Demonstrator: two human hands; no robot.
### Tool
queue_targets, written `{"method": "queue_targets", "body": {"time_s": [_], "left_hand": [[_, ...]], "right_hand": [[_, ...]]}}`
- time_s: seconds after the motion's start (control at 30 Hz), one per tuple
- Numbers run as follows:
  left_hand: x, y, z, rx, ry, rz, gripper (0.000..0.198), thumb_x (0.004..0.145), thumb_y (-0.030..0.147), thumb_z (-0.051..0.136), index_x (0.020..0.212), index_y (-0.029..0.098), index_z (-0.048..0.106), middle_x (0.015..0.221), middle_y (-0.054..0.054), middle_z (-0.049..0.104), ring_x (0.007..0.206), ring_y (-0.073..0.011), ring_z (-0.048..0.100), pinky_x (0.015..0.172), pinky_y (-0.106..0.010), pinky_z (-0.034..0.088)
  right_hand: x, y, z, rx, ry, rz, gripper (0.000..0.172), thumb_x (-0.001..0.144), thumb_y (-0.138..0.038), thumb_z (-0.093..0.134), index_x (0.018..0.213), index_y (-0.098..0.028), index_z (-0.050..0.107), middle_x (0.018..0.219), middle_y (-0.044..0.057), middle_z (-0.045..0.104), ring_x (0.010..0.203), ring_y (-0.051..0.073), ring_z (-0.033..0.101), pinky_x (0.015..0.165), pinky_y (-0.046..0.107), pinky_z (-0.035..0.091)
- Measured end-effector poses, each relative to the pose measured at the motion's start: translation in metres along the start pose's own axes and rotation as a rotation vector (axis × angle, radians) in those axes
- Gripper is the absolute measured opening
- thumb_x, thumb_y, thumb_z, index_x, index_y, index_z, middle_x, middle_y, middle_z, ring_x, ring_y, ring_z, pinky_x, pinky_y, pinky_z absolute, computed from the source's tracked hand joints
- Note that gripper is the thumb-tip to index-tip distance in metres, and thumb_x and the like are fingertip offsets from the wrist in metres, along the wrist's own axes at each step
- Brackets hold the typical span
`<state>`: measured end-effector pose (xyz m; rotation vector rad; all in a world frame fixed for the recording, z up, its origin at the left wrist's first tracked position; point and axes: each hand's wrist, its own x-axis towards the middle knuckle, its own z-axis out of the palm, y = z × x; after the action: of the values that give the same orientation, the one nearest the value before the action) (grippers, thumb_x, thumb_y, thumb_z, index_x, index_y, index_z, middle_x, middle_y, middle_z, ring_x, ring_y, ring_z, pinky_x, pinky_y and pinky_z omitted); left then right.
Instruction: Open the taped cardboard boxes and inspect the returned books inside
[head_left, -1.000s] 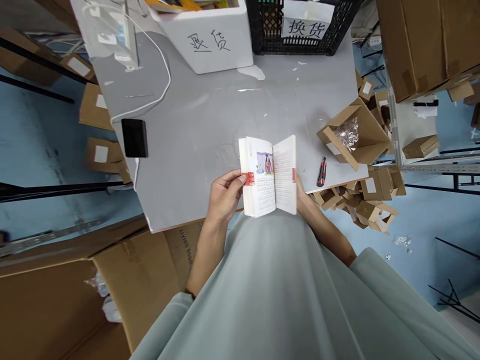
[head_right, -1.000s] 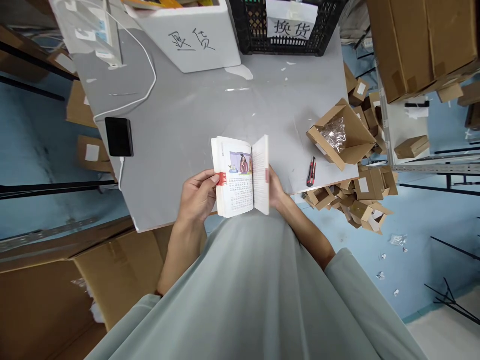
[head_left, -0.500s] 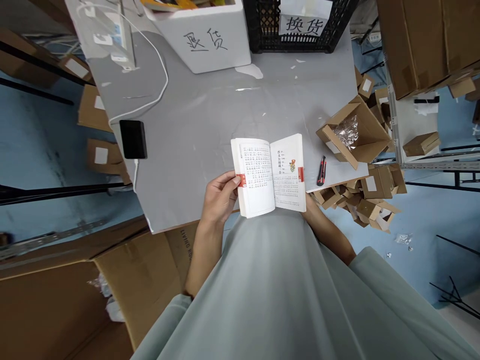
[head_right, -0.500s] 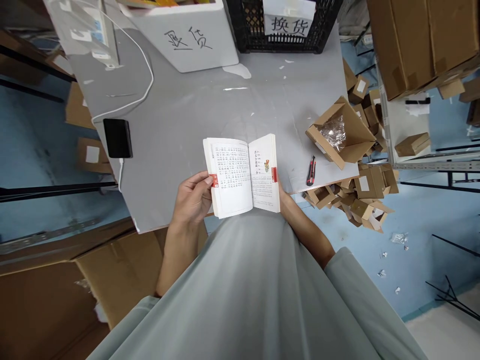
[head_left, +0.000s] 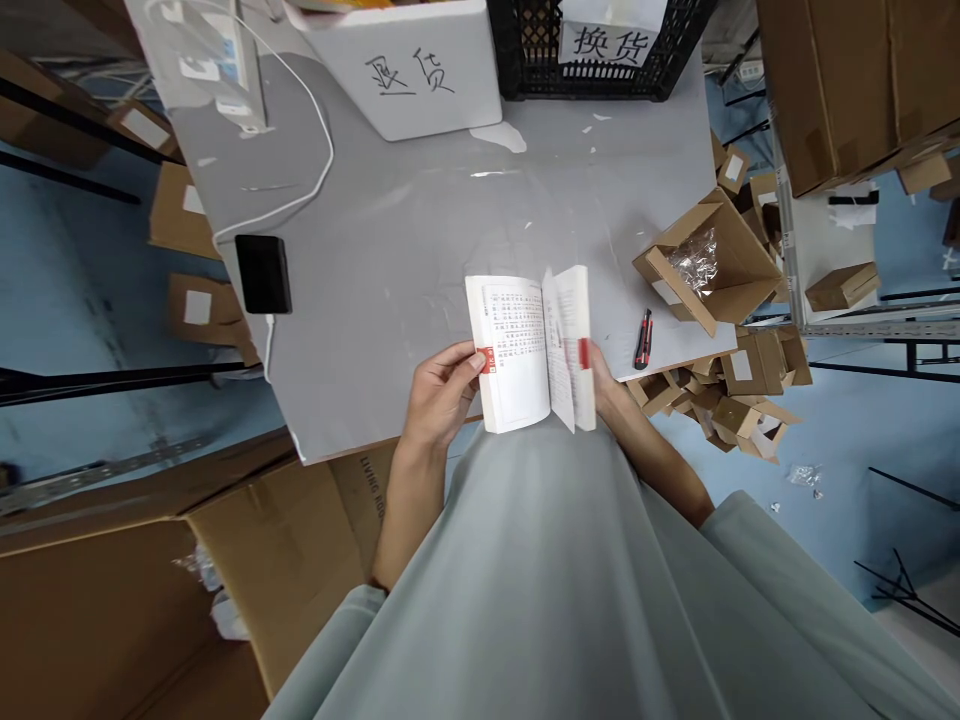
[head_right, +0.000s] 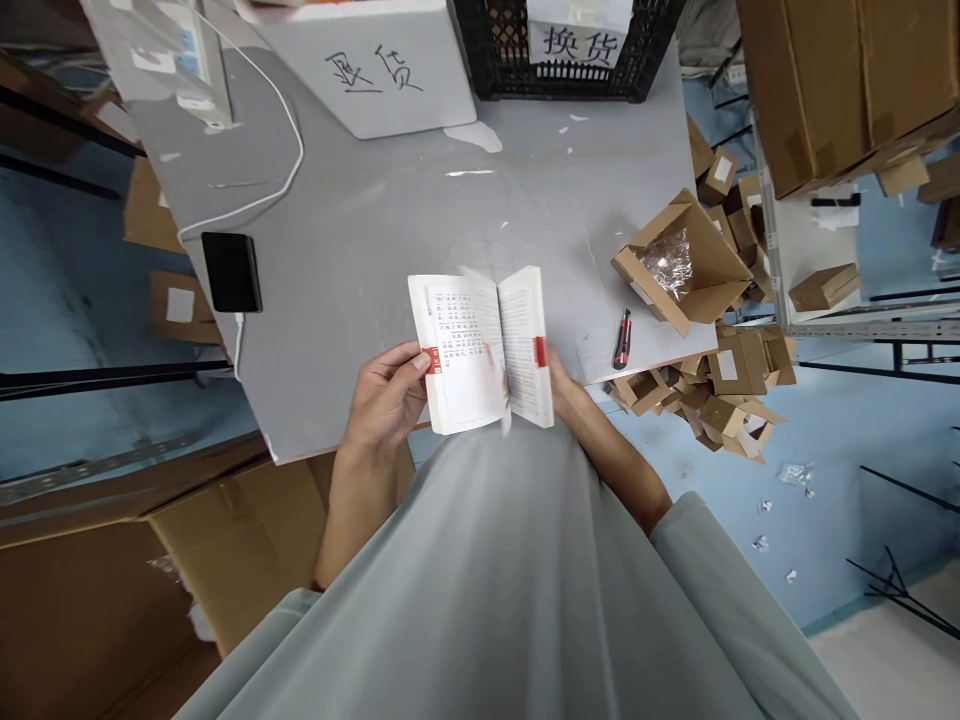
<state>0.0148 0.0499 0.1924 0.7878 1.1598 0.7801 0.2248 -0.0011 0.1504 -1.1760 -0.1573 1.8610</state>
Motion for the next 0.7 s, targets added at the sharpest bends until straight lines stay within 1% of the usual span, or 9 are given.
{"method": "queue_targets", "body": {"time_s": [0.1,0.2,0.27,0.4,0.47,0.53,0.57,0.63,0.7], "left_hand": [[-0.001,0.0,-0.003,0.028,-0.004,0.019,0.052,0.072,0.062,0.098,0.101,0.021,0.087,0.098,-0.009,0.086,0.091,-0.027,0.081,0.081,-0.039,0.067],[0.001,-0.004,-0.007,0.071,0.006,0.045,0.056,0.076,0.07,0.093,0.102,0.022,0.086,0.103,-0.01,0.086,0.097,-0.0268,0.08,0.084,-0.038,0.067],[0.003,-0.008,-0.01,0.112,0.013,0.053,0.06,0.078,0.075,0.09,0.106,0.021,0.085,0.107,-0.011,0.086,0.1,-0.0272,0.08,0.087,-0.038,0.066],[0.008,-0.018,-0.016,0.148,0.034,0.026,0.067,0.072,0.069,0.097,0.113,0.019,0.084,0.112,-0.013,0.085,0.102,-0.0281,0.08,0.088,-0.038,0.065],[0.009,-0.022,-0.019,0.126,0.047,0.002,0.066,0.072,0.07,0.096,0.112,0.019,0.083,0.111,-0.013,0.085,0.1,-0.0279,0.08,0.085,-0.037,0.065],[0.011,-0.025,-0.023,0.096,0.048,-0.029,0.066,0.074,0.073,0.093,0.11,0.018,0.084,0.108,-0.013,0.085,0.098,-0.0283,0.081,0.081,-0.036,0.065],[0.012,-0.025,-0.024,0.084,0.044,-0.044,0.067,0.074,0.074,0.092,0.109,0.018,0.084,0.106,-0.013,0.085,0.097,-0.0286,0.081,0.08,-0.036,0.065],[0.013,-0.025,-0.027,0.071,0.032,-0.062,0.067,0.075,0.076,0.091,0.109,0.018,0.084,0.105,-0.013,0.086,0.096,-0.0288,0.081,0.079,-0.035,0.065],[0.013,-0.024,-0.03,0.067,0.019,-0.071,0.065,0.076,0.074,0.091,0.11,0.019,0.084,0.106,-0.012,0.086,0.095,-0.0284,0.081,0.079,-0.034,0.064]], "right_hand": [[0.0,-0.011,0.006,0.027,-0.063,-0.034,0.022,0.09,-0.043,0.077,0.102,-0.026,0.071,0.105,0.005,0.083,0.123,0.032,0.075,0.103,0.047,0.067],[-0.003,-0.021,0.006,-0.047,-0.077,-0.108,0.027,0.085,-0.031,0.083,0.108,-0.026,0.07,0.118,0.005,0.084,0.127,0.029,0.073,0.11,0.045,0.064],[-0.006,-0.025,0.004,-0.139,-0.054,-0.157,0.03,0.085,-0.03,0.085,0.112,-0.026,0.072,0.123,0.004,0.083,0.13,0.028,0.072,0.113,0.044,0.062],[-0.007,-0.029,0.002,-0.305,-0.055,-0.248,0.034,0.089,-0.037,0.086,0.12,-0.026,0.076,0.127,0.003,0.083,0.129,0.028,0.072,0.117,0.045,0.059],[-0.006,-0.029,0.002,-0.327,-0.035,-0.269,0.047,0.089,-0.037,0.087,0.132,-0.027,0.074,0.123,0.002,0.084,0.124,0.027,0.074,0.114,0.045,0.06],[-0.004,-0.028,0.003,-0.308,0.005,-0.248,0.063,0.089,-0.036,0.088,0.147,-0.029,0.067,0.115,0.001,0.085,0.116,0.027,0.077,0.106,0.044,0.064],[-0.003,-0.027,0.003,-0.294,0.027,-0.228,0.067,0.089,-0.036,0.088,0.152,-0.03,0.064,0.109,0.0,0.085,0.111,0.026,0.078,0.101,0.044,0.066],[-0.003,-0.026,0.004,-0.28,0.062,-0.196,0.068,0.089,-0.037,0.087,0.153,-0.029,0.064,0.099,-0.001,0.084,0.104,0.026,0.078,0.092,0.041,0.067],[-0.005,-0.026,0.005,-0.284,0.079,-0.195,0.062,0.089,-0.038,0.087,0.147,-0.027,0.069,0.092,-0.001,0.082,0.099,0.025,0.078,0.088,0.04,0.068]]}}
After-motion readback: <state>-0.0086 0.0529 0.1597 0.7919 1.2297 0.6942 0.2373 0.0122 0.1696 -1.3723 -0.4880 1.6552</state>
